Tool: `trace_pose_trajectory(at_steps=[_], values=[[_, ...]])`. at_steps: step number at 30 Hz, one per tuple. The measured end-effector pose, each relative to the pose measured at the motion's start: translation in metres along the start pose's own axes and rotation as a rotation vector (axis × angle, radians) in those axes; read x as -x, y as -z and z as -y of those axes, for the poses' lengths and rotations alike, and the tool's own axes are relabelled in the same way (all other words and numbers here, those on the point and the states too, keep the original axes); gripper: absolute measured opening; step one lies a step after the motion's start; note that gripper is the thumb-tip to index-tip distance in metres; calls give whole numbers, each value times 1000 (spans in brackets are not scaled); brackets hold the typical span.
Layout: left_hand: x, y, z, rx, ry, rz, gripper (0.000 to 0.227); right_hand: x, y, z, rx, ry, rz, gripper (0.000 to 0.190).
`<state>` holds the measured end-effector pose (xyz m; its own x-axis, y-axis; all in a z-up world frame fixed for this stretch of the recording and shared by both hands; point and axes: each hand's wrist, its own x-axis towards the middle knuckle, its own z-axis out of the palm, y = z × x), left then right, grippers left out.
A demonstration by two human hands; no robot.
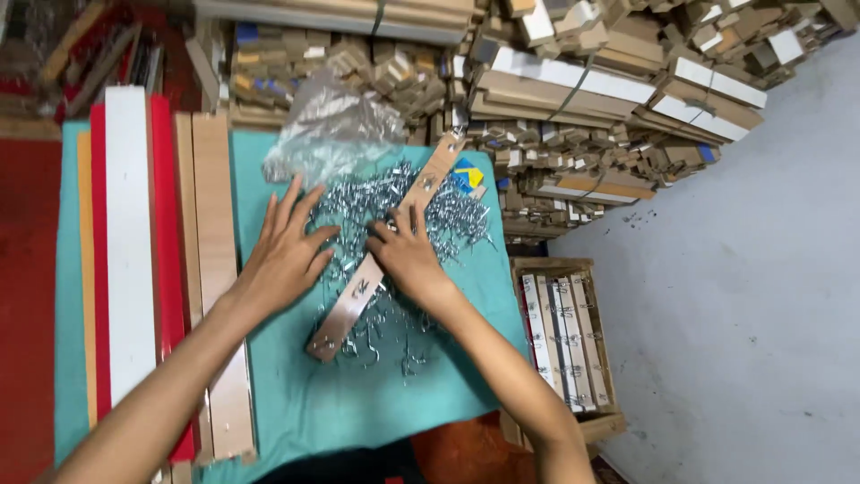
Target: Attaching metal hooks to wooden strips by sliding them onto the wood
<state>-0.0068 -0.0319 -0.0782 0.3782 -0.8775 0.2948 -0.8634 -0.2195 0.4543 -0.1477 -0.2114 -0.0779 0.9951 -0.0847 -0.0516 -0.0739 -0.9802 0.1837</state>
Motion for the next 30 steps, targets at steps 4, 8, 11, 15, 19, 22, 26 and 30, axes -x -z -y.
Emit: trace_pose_trajectory(at_steps=[4,8,11,15,19,22,26,30], values=[[-4,12,3,11,47,-9,28,-9,-33,-18,136,122,-441,4],[-5,12,4,-2,-8,-67,30,-12,-23,-28,172,279,-529,4],[-4,11,8,4,-4,-71,27,-12,-5,-23,145,284,-499,5],[-9,3,24,169,67,99,29,-13,23,-21,153,195,-520,11],[-16,31,15,139,26,191,29,-15,41,-26,143,134,-517,15],[-23,62,2,204,77,275,33,-18,48,-18,116,55,-457,18],[-28,84,-4,127,223,508,41,-34,19,2,72,42,-536,17],[-29,111,-4,121,366,604,43,-46,22,25,38,10,-569,22]])
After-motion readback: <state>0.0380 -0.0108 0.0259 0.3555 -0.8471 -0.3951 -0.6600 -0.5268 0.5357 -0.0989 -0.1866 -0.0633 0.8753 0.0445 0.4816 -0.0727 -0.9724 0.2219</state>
